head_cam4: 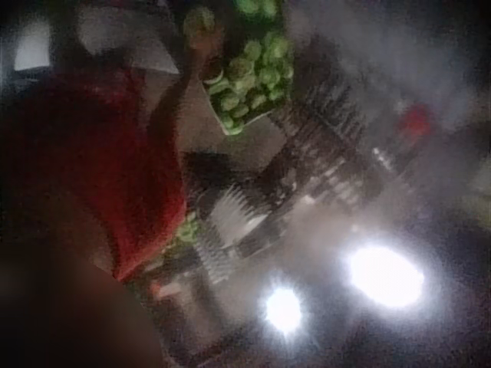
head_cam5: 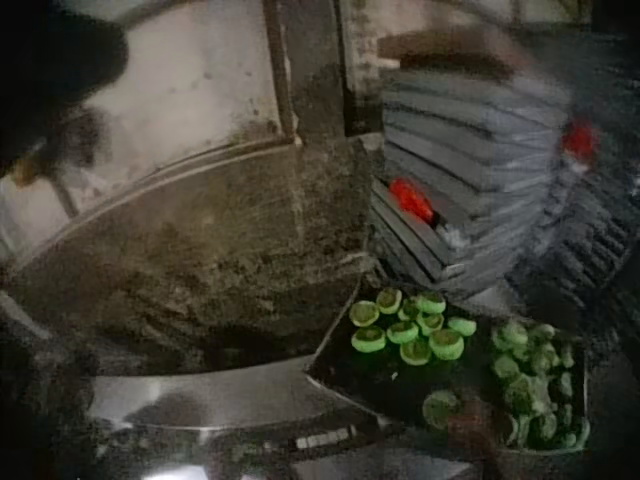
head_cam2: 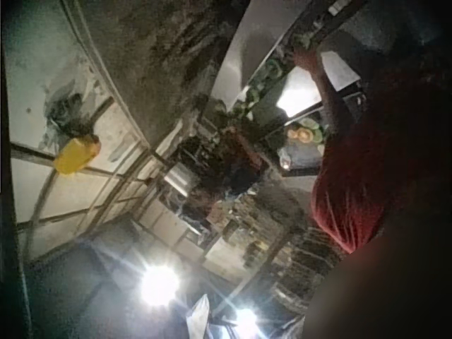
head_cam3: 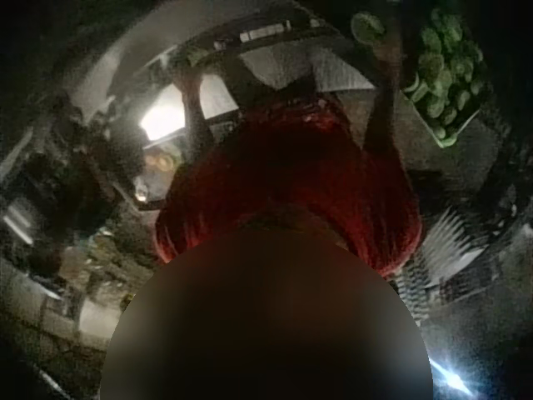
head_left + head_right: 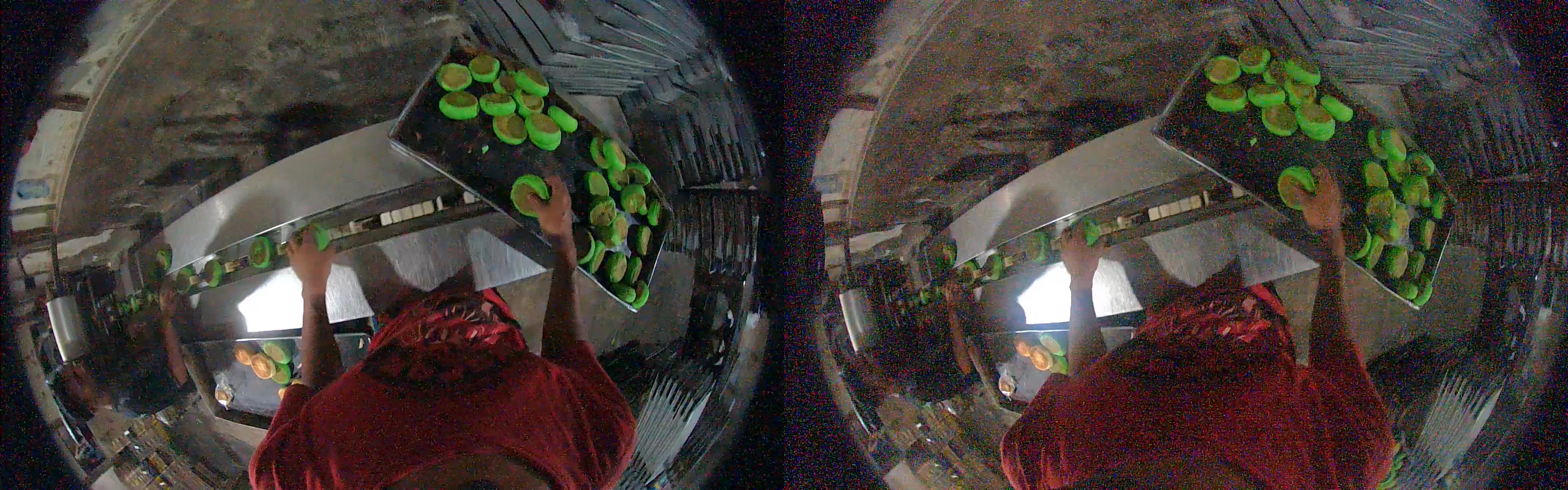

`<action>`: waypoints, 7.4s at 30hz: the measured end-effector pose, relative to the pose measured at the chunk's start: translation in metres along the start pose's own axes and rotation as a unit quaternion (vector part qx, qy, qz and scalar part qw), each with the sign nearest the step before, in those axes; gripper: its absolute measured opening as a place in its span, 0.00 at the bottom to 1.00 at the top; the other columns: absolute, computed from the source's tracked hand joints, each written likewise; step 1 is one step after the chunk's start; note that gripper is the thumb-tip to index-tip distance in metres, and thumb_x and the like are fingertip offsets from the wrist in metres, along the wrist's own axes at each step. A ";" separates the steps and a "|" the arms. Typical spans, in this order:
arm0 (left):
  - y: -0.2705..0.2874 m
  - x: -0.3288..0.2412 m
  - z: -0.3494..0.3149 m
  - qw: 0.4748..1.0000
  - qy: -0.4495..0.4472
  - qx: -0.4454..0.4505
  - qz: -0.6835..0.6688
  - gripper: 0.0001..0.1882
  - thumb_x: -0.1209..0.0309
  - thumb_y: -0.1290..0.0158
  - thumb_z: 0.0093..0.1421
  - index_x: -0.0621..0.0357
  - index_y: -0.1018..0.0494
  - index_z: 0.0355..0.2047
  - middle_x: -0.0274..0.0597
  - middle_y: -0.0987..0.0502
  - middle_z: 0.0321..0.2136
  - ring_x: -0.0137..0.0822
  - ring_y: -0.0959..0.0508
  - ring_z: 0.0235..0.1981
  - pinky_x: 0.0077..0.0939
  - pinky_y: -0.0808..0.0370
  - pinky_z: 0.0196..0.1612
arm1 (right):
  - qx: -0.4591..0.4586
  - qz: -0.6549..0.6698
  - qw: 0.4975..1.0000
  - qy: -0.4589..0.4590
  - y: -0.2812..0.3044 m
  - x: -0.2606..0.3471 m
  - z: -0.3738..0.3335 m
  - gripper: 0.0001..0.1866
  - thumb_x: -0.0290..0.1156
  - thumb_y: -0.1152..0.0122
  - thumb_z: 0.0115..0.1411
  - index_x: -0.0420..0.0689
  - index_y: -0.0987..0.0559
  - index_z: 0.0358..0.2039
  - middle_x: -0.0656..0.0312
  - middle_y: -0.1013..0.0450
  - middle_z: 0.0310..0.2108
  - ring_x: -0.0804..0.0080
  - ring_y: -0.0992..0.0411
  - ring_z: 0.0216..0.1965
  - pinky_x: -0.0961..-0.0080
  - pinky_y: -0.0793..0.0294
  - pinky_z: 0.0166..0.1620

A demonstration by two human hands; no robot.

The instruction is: The person repeatedly picks green fruit halves from a metal tray and places them onto a moving conveyor belt. The person handles the fruit by hand, arranging each piece individually as the belt advances.

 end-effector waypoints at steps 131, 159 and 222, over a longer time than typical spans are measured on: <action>-0.071 -0.378 0.172 0.947 -0.267 0.175 0.023 0.25 0.68 0.40 0.50 0.48 0.25 0.51 0.48 0.21 0.41 0.49 0.27 0.50 0.45 0.31 0.52 | -0.112 0.068 0.955 0.265 -0.058 0.126 0.115 0.17 0.24 0.40 0.54 0.46 0.23 0.45 0.53 0.23 0.37 0.48 0.24 0.37 0.57 0.24 0.37; -0.085 -0.411 0.194 0.971 -0.161 0.005 -0.174 0.28 0.62 0.45 0.59 0.52 0.34 0.60 0.60 0.25 0.47 0.57 0.24 0.48 0.45 0.25 0.50 | -0.019 -0.401 0.896 0.193 -0.011 0.056 0.185 0.33 0.32 0.38 0.55 0.60 0.35 0.62 0.55 0.41 0.65 0.46 0.35 0.60 0.42 0.39 0.60; -0.122 -0.428 0.158 0.982 -0.175 0.056 -0.040 0.34 0.51 0.41 0.55 0.57 0.31 0.57 0.52 0.27 0.53 0.53 0.31 0.57 0.46 0.34 0.58 | -0.124 -0.356 0.921 0.096 0.044 -0.010 0.148 0.35 0.43 0.30 0.48 0.61 0.31 0.59 0.56 0.33 0.57 0.48 0.32 0.52 0.47 0.29 0.46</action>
Point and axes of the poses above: each hand's wrist, its own z-axis towards the middle knuckle, its own y-axis out of the back of the hand, x = y × z, the point moved 9 cm from there along z, towards the middle knuckle
